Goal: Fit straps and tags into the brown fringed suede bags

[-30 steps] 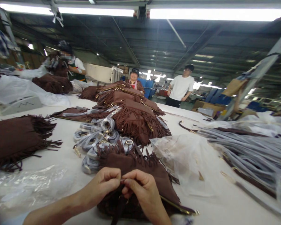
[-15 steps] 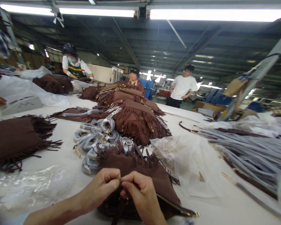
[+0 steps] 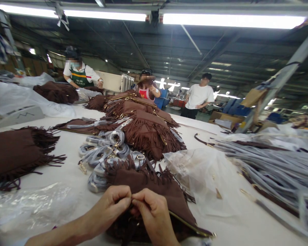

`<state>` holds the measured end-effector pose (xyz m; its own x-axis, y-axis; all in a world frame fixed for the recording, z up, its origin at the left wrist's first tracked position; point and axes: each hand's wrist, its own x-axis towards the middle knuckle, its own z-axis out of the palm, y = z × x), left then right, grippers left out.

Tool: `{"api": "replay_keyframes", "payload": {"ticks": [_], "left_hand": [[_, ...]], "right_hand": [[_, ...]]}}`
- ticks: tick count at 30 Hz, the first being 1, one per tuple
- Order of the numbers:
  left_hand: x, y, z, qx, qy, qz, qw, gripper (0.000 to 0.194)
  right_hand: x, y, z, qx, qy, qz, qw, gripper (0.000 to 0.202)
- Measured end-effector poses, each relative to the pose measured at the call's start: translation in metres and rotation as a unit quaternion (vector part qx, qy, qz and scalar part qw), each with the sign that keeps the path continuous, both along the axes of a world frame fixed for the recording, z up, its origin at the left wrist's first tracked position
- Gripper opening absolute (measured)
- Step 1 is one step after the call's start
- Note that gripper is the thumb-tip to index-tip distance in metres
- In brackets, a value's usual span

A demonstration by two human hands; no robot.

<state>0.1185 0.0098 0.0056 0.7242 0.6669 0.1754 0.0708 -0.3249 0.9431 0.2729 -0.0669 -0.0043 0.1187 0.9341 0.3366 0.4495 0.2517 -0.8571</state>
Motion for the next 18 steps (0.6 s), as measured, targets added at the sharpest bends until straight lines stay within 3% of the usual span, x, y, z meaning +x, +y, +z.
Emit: {"api": "replay_keyframes", "payload": {"ticks": [6,10,13,16,17,18], "left_hand": [[0.003,0.001,-0.005,0.059,0.014,0.018,0.998,0.024],[0.002,0.006,-0.003,0.043,0.014,-0.006,0.999,0.024],[-0.001,0.008,0.005,0.044,0.009,-0.035,0.998,0.023],[-0.002,0.007,0.013,0.083,0.022,-0.048,0.995,0.023],[-0.002,0.006,0.014,0.103,0.028,-0.058,0.993,0.023],[-0.003,0.005,0.015,0.128,0.035,-0.073,0.988,0.022]], "right_hand": [[-0.003,0.003,-0.006,0.026,-0.048,-0.005,0.999,0.021],[-0.004,0.004,0.009,0.014,-0.066,-0.01,0.998,0.017],[-0.001,-0.015,0.019,0.011,-0.085,-0.054,0.995,0.013],[0.003,-0.054,0.002,-0.037,-0.176,-0.043,0.983,0.003],[0.002,-0.069,-0.011,-0.063,-0.204,-0.026,0.977,0.024],[0.001,-0.083,-0.027,-0.075,-0.222,-0.057,0.97,0.039]]}}
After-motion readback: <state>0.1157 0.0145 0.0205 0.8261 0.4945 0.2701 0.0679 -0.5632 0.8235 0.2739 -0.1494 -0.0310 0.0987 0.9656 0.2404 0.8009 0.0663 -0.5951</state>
